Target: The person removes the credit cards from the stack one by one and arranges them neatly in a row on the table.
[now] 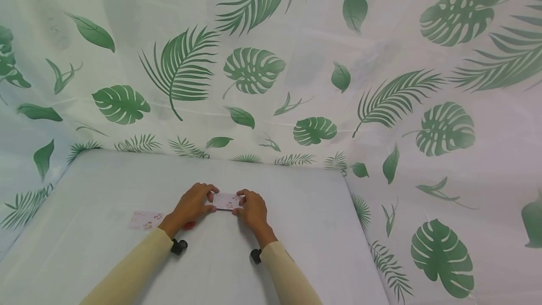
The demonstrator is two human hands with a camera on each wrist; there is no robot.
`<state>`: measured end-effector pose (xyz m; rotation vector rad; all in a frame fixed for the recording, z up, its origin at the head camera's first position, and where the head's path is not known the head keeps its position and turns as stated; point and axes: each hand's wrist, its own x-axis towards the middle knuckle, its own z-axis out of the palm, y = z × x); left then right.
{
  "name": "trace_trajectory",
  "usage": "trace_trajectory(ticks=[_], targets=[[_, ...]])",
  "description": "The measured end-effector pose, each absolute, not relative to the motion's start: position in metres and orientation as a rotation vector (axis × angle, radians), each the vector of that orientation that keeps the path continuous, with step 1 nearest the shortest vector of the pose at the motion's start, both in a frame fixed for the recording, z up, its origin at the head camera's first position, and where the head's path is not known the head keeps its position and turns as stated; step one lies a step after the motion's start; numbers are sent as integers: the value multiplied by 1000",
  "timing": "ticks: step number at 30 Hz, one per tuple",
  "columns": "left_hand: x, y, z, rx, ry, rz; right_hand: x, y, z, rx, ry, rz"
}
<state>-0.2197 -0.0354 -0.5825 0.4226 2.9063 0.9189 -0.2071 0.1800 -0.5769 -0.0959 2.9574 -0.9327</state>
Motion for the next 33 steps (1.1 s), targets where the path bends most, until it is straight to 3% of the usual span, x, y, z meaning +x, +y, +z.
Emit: trace_trajectory(ticks=[33], targets=[[-178,-60,-574,589,2995,970,-166,170,-567,-177,2946,-1002]])
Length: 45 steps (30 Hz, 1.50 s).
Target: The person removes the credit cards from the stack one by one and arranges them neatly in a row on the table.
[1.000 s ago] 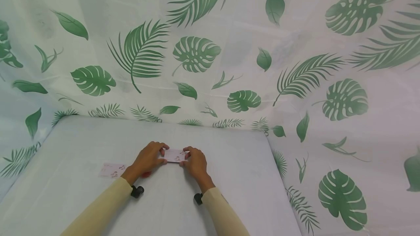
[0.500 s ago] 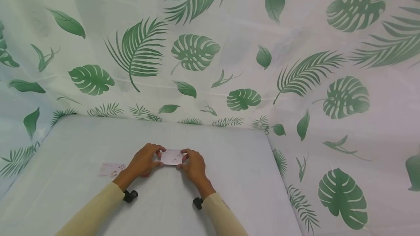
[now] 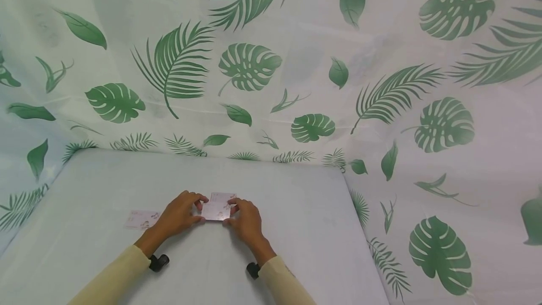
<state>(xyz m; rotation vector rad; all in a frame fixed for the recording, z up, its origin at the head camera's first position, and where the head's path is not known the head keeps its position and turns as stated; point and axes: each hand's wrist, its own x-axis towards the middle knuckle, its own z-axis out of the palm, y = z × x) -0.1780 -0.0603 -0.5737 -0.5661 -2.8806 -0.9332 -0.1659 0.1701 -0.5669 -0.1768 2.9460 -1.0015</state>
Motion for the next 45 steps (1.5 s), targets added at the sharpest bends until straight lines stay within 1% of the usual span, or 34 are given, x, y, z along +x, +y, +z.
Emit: trace_trajectory(ticks=[18,27,34,45], targets=[[-167,-70,-588,-596,-2869,-942,-157,164,-576,-180,2937,-943],[-164,-69,-589,-588,-2882,-946,-151,161,-577,-170,2945,-919],[-161,-67,-592,-544,-2911,-921,-150,161,-581,-176,2962,-879],[-162,-67,-592,-546,-2902,-921,-153,162,-582,-168,2960,-901]])
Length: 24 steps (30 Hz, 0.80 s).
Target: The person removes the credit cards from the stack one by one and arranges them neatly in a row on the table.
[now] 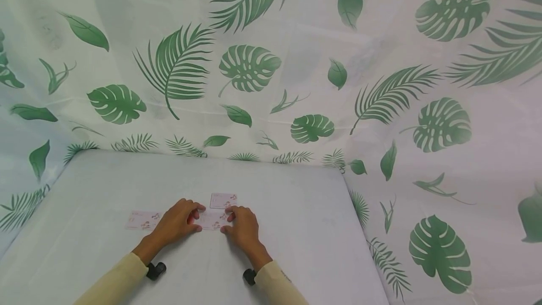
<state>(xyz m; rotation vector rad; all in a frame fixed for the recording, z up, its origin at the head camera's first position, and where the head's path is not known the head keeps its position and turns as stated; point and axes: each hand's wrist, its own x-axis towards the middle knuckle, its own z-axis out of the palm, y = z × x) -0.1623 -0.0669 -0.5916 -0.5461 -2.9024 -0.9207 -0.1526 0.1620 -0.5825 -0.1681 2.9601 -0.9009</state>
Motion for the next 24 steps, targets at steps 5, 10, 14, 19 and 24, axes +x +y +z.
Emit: trace_trajectory(ticks=[5,10,14,19,24], targets=[[-168,-65,-589,-550,-2896,-930,-158,165,-576,-141,2957,-967],[-175,-62,-585,-560,-2879,-951,-166,170,-573,-139,2989,-982],[-181,-58,-581,-547,-2886,-963,-174,174,-574,-121,3001,-976],[-190,-52,-579,-540,-2877,-947,-183,178,-575,-104,3007,-965],[-199,-48,-580,-525,-2909,-939,-188,181,-574,-91,3001,-962]])
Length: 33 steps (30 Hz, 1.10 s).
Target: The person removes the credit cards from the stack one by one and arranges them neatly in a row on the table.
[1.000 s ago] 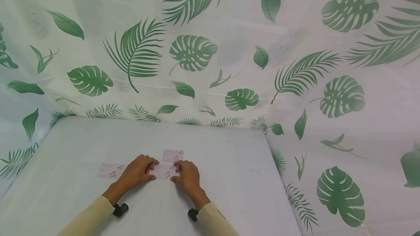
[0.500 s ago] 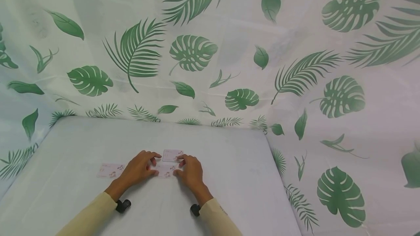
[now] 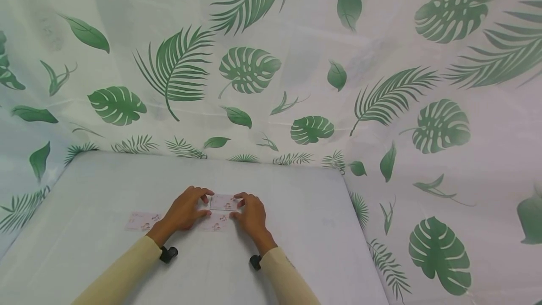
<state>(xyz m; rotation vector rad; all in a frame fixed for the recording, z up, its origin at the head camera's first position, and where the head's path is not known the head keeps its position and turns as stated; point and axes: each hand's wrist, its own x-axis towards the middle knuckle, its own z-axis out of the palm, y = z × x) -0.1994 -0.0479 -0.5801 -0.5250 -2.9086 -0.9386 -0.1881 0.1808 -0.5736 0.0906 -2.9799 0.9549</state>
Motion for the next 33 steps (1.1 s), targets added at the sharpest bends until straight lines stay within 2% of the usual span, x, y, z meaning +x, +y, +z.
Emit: trace_trajectory(ticks=[10,33], targets=[[-213,-41,-582,-505,-2958,-931,-199,187,-583,113,-2984,936],[-225,-35,-594,-472,-3049,-888,-214,185,-578,150,-3064,945]])
